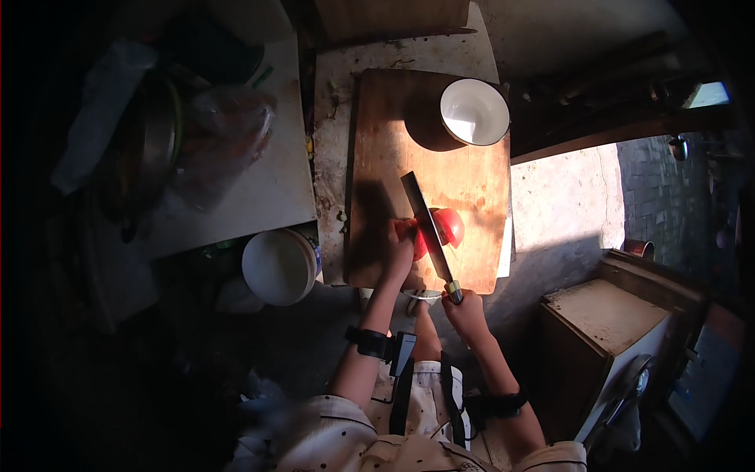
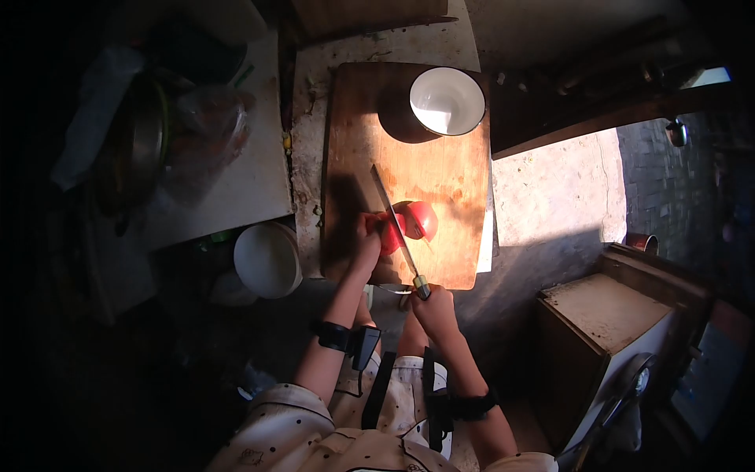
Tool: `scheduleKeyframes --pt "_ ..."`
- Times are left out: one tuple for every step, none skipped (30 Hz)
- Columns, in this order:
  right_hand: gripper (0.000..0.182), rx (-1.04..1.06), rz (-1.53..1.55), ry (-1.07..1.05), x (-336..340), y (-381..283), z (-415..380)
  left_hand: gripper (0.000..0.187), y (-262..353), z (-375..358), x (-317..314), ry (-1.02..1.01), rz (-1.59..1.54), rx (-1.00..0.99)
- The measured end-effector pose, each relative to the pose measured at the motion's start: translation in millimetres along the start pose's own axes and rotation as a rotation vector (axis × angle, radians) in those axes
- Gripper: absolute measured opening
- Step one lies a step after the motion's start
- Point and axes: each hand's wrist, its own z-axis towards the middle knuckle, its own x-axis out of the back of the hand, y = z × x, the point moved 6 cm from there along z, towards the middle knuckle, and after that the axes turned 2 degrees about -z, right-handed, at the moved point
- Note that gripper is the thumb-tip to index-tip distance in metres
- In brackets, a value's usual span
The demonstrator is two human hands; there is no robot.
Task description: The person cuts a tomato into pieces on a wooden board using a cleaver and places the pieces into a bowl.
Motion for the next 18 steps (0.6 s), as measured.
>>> scheduleKeyframes --pt "0.023 0.002 -0.002 0.006 -0.6 1.5 1.0 0.012 0.9 0.8 -0.4 -0.010 -0.017 -0.072" --pt "0.023 0.005 -0.025 -0.001 -3.0 2.6 2.0 0.012 -2.3 2.0 0.4 -0.014 -0.019 -0.075" --pt "0.023 0.009 -0.048 -0.008 -6.3 4.3 3.7 0.012 -4.7 3.0 2.7 0.016 0.059 -0.068" --pt "0.023 0.013 -0.047 -0.003 -10.8 7.6 9.2 0.013 -8.5 5.0 5.2 0.047 0.138 -0.062" --pt "0.025 0.067 -0.066 0.022 -14.9 8.1 17.2 0.013 -12.2 6.2 5.2 0.045 0.135 -0.068" --pt "0.027 0.121 -0.086 0.047 -15.4 1.7 22.4 0.014 -6.7 4.6 6.2 0.097 0.219 -0.169" --pt "0.027 0.124 -0.088 0.051 -15.3 -0.6 28.5 0.015 -2.0 3.0 6.8 0.149 0.301 -0.269" --pt "0.025 0.033 -0.058 0.002 -18.1 3.1 35.7 0.017 -2.2 1.9 7.3 0.166 0.362 -0.299" --pt "0.023 -0.058 -0.028 -0.047 -20.9 6.0 38.0 0.017 -3.4 2.0 7.3 0.165 0.360 -0.301" --pt "0.024 -0.055 -0.026 -0.049 -20.0 3.4 36.6 0.017 -4.9 2.8 7.8 0.175 0.345 -0.290" --pt "0.024 -0.056 -0.024 -0.042 -20.2 4.9 33.4 0.017 -6.3 3.9 8.8 0.181 0.329 -0.281" --pt "0.024 -0.073 -0.024 -0.048 -21.9 10.7 27.4 0.017 -8.8 5.4 9.8 0.174 0.327 -0.282" --pt "0.024 -0.089 -0.026 -0.055 -23.3 17.0 22.1 0.017 -10.7 7.2 9.9 0.167 0.346 -0.282" --pt "0.024 -0.089 -0.030 -0.051 -24.0 24.0 17.8 0.017 -12.6 9.5 9.5 0.162 0.363 -0.282" --pt "0.025 -0.073 -0.054 -0.027 -24.2 28.9 13.0 0.017 -12.9 9.9 9.9 0.162 0.360 -0.281" --pt "0.027 -0.060 -0.077 -0.002 -25.4 33.5 11.5 0.019 -13.6 8.8 9.5 0.156 0.385 -0.289" --pt "0.027 -0.061 -0.078 0.002 -28.7 37.7 14.7 0.021 -14.2 8.4 8.5 0.149 0.410 -0.298" --pt "0.026 -0.025 -0.073 0.020 -30.8 35.7 17.2 0.021 -17.0 7.3 7.8 0.147 0.410 -0.299"
